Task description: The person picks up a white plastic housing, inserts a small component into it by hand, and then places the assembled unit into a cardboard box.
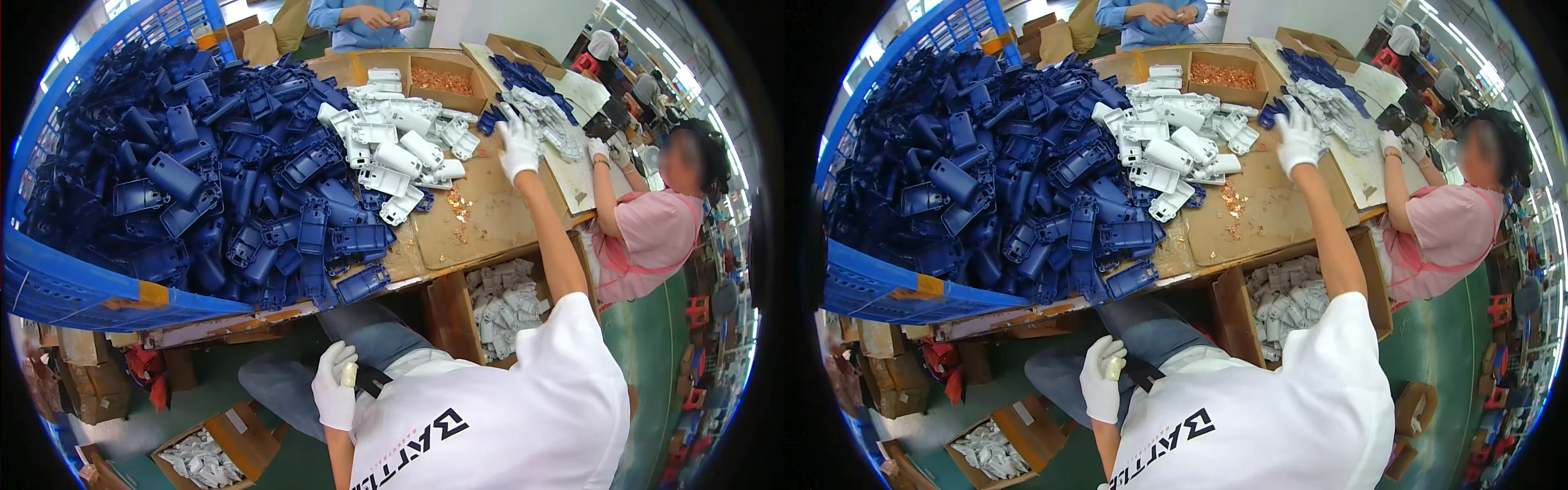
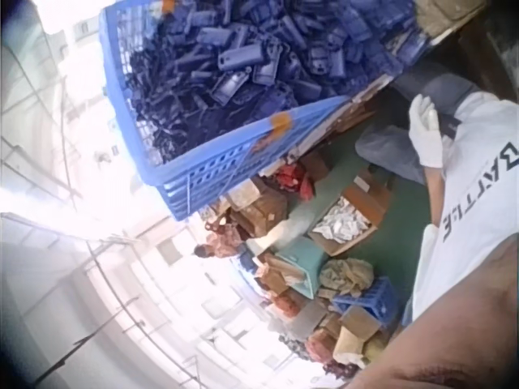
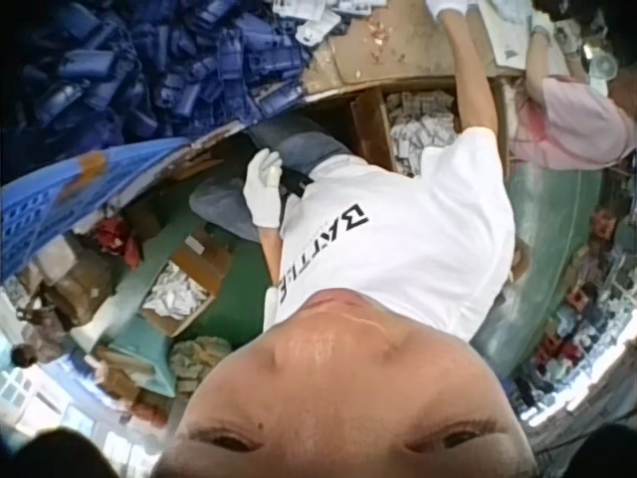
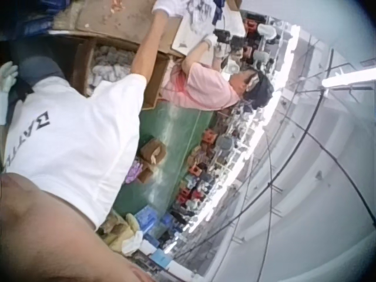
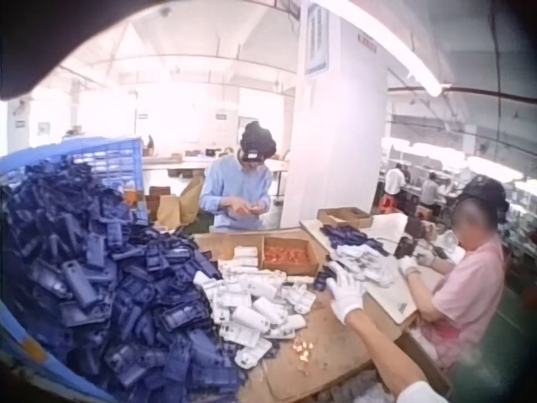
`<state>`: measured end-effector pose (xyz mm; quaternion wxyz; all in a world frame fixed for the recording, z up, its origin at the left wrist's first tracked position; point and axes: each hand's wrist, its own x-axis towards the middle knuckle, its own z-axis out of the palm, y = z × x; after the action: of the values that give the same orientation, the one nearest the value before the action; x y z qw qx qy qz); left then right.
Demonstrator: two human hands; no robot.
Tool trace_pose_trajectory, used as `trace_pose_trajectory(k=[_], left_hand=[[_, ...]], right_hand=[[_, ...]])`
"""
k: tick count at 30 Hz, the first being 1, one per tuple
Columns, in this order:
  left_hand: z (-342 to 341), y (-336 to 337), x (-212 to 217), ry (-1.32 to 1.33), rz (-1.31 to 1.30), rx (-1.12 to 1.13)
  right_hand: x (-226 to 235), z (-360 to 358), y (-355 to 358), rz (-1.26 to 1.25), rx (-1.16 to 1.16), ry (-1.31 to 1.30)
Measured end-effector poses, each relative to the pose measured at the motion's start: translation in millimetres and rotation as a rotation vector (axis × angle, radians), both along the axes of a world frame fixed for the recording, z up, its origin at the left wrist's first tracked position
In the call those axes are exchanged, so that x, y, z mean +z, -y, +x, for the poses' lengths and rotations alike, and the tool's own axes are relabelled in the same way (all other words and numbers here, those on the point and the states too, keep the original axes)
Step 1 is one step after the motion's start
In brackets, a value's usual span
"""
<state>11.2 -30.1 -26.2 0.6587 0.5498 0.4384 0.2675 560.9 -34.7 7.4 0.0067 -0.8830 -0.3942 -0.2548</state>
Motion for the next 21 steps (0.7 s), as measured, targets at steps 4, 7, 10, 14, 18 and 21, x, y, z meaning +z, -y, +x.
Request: trace_pose_trajectory(k=[4, 7, 10, 14, 18, 21], left_hand=[[-0.8, 2.4, 8.7, -0.018, -0.025, -0.012], [-1.3, 3.7, 11.9, -0.037, -0.034, -0.019], [-3.7, 4.6, 5.5, -0.054, -0.062, -0.079], [4.1, 3.6, 10.6, 0.047, -0.082, 0.018], [7.8, -3.7, 14.9, 0.097, -0.040, 0.008], [23.8, -9.8, 13.9, 0.221, 0.066, -0.076]], right_hand=[[-35.7, 18.0, -23.2, -0.098, 0.527, -0.115], [-45.5, 31.2, -22.9, -0.161, 0.395, -0.024], [-39.2, 39.6, -21.3, -0.201, 0.462, -0.013], [-22.4, 28.6, -9.5, -0.180, 0.451, 0.007], [5.2, -44.8, 0.5, 0.098, 0.430, -0.026], [30.0, -160.0, 7.0, 0.343, 0.648, -0.198]])
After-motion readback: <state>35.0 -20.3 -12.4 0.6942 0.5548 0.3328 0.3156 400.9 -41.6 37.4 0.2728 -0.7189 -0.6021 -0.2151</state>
